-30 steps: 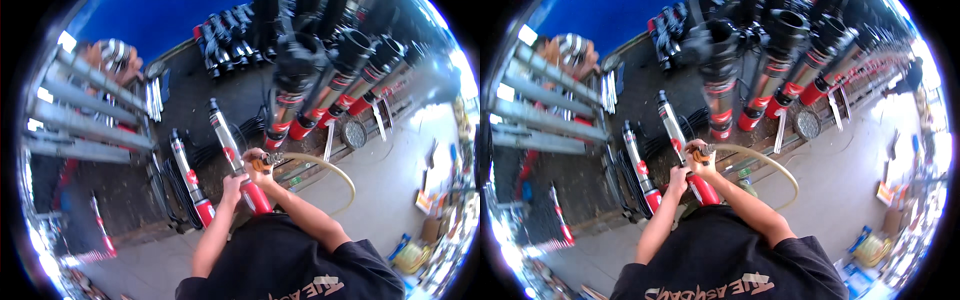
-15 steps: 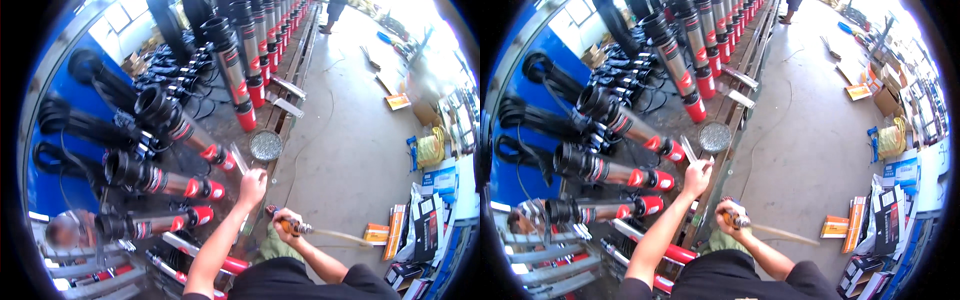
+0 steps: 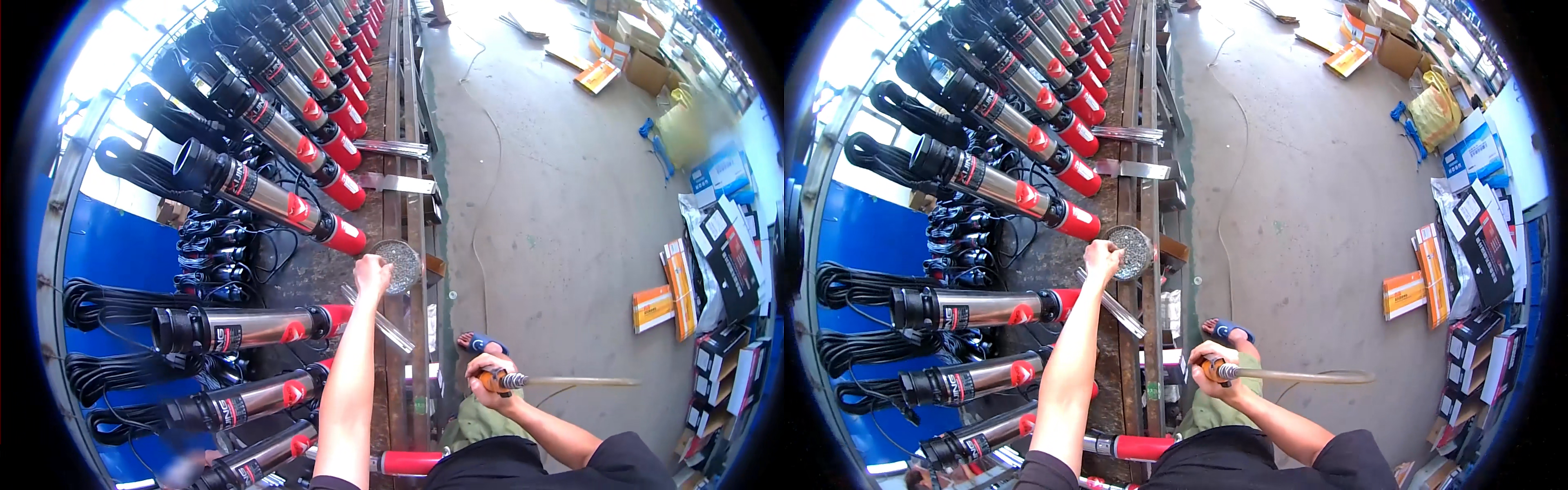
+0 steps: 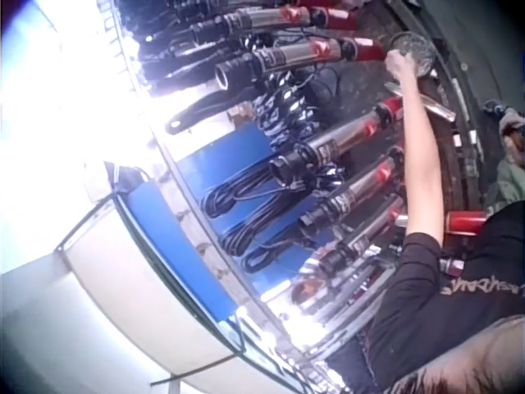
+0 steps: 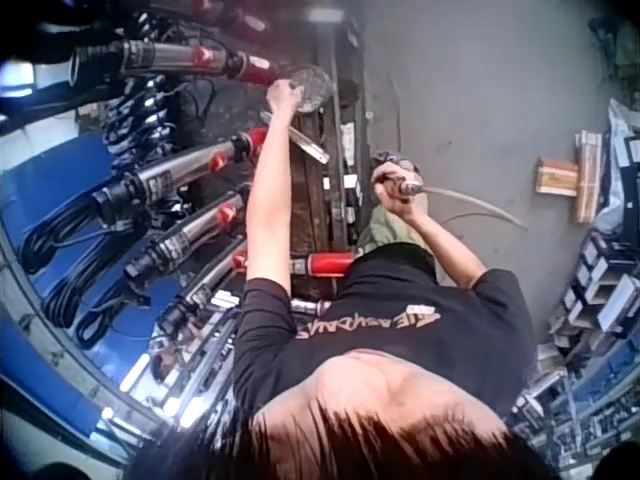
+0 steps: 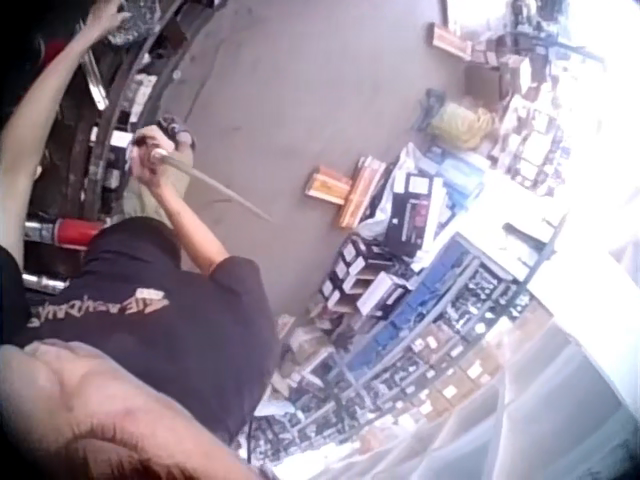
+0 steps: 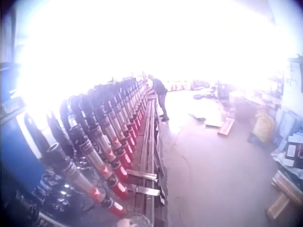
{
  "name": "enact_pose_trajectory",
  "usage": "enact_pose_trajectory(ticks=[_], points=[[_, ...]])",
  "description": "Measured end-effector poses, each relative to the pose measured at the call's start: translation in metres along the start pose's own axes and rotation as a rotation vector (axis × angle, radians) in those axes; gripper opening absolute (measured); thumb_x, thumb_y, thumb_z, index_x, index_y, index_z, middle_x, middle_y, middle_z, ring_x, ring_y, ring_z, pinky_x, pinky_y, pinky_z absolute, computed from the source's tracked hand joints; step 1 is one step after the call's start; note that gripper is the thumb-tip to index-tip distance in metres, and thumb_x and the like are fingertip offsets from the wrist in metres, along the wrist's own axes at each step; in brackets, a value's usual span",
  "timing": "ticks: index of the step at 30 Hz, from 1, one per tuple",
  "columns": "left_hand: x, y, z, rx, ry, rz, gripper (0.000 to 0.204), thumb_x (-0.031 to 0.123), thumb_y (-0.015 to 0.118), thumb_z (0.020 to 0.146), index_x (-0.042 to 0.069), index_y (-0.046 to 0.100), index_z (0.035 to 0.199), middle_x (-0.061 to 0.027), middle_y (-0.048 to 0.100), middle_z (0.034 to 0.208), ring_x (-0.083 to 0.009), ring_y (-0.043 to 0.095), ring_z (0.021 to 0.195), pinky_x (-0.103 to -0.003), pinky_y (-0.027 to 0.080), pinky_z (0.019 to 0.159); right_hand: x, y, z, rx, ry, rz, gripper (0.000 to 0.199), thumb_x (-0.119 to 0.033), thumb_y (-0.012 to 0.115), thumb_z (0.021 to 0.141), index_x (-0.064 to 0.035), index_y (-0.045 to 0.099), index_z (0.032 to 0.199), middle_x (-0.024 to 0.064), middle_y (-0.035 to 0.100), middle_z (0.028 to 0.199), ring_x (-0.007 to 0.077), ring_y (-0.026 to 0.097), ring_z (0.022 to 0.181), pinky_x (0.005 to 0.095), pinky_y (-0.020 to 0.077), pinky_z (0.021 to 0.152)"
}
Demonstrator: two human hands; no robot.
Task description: The person assembles water pumps by attaching a metal rod into the main pump housing, securing it with an air-powered screwdriver, and then placing the finished units into a line on the workbench.
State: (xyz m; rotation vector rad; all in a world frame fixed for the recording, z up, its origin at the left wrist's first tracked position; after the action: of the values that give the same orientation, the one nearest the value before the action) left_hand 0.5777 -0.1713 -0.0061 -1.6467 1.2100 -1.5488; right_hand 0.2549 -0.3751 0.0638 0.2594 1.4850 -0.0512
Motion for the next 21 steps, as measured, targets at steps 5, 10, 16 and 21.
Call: enact_pose_trajectory(ticks=[5,10,16,21], points=[[-0.03,-0.001,-0.04,0.024,-0.407,-1.076,0.014,0.002,0.072,0.089,-0.004,0.071,0.101,-0.011,0.074,0.082,-0.0136,0.069,0.067,-0.024,0.052,0.057,-0.018,0.027,0.013,-0.067,0.011,0.116,0.014,0.004,0.064,0.077,0.0,0.062,0.089,0.0087,0.065,0.086,0.0165,0.063,0.075,0.0286,0.0517,0.071],[0.009,-0.02,-0.172,-0.263,-0.191,-1.923,0.01,0.014,0.062,0.097,0.004,0.064,0.094,-0.0073,0.063,0.082,-0.0177,0.058,0.07,-0.031,0.048,0.066,-0.061,0.062,0.023,-0.164,-0.111,0.205,0.011,0.004,0.059,0.083,-0.0006,0.058,0.093,0.0126,0.06,0.091,0.0159,0.061,0.07,0.0293,0.0539,0.066],[-0.006,-0.043,-0.395,-0.154,-0.235,-2.184,0.026,0.025,0.056,0.103,0.006,0.057,0.085,-0.0001,0.046,0.072,-0.012,0.041,0.066,-0.028,0.035,0.06,-0.106,0.152,-0.005,-0.291,-0.11,0.666,0.018,-0.005,0.057,0.084,-0.0042,0.048,0.099,0.0115,0.052,0.089,0.0172,0.052,0.061,0.0351,0.049,0.062],[-0.02,-0.03,-0.499,0.404,-0.471,-2.35,0.019,0.017,0.059,0.102,0.0,0.067,0.105,-0.0077,0.063,0.085,-0.0084,0.046,0.061,-0.021,0.033,0.049,-0.121,0.212,-0.063,-0.472,0.078,0.667,0.021,-0.01,0.054,0.078,-0.0051,0.048,0.098,0.0107,0.05,0.086,0.0161,0.048,0.06,0.0343,0.0467,0.062]])
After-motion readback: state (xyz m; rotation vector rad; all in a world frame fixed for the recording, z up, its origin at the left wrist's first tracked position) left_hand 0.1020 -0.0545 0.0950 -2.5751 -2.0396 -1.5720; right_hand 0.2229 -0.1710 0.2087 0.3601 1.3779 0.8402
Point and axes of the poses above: each hand's wrist, its own z-axis towards the middle knuckle, its own y-axis out of the palm, x = y × z, the point moved 6 cm from there along z, towards the middle knuckle
